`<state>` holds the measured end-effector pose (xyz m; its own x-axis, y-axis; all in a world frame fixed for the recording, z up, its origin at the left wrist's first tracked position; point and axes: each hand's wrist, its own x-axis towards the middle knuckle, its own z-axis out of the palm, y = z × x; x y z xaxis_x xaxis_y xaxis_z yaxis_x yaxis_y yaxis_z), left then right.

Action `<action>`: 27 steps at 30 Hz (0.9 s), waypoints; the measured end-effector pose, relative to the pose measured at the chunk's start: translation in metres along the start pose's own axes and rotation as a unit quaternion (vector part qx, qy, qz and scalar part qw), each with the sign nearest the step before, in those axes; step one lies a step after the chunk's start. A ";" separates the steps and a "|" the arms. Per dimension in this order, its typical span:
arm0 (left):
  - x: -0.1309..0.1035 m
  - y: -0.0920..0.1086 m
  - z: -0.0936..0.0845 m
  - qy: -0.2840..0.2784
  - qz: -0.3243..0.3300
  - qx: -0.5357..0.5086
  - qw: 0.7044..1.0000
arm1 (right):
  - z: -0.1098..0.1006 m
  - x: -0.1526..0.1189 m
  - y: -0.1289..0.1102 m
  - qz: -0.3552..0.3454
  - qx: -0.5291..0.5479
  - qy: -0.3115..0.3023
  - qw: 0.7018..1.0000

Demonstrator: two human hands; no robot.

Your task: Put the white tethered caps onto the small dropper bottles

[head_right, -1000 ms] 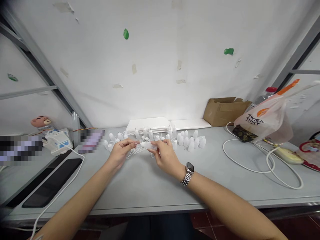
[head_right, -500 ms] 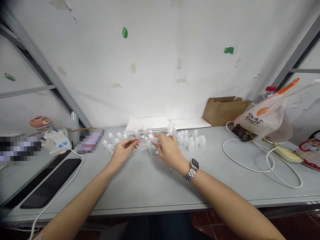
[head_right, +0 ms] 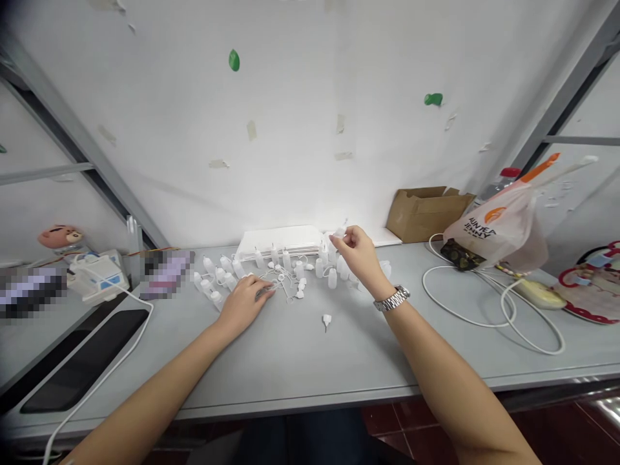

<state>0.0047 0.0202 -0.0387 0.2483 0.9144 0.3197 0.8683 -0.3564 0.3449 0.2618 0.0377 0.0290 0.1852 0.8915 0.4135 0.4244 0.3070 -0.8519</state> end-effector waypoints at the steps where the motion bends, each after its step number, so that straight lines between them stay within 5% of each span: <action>1: 0.000 -0.001 0.000 -0.001 -0.001 0.004 1.000 | 0.000 0.002 0.003 0.005 -0.018 -0.004 1.000; 6: 0.002 -0.001 0.000 -0.007 -0.012 0.011 1.000 | -0.002 0.011 0.016 -0.030 -0.185 0.005 0.982; 9: 0.002 -0.001 -0.001 -0.013 -0.013 0.008 1.000 | -0.003 0.015 0.023 -0.054 -0.247 -0.042 0.967; 16: 0.002 0.000 -0.004 -0.022 -0.031 -0.001 0.999 | -0.002 0.015 0.031 -0.035 -0.279 -0.151 0.948; 27: 0.001 0.002 -0.010 -0.032 -0.053 -0.006 0.998 | -0.001 0.013 0.030 -0.049 -0.277 -0.169 0.944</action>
<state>0.0028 0.0185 -0.0292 0.1826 0.9575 0.2234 0.8863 -0.2587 0.3840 0.2785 0.0585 0.0093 -0.1330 0.9522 0.2752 0.8413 0.2552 -0.4766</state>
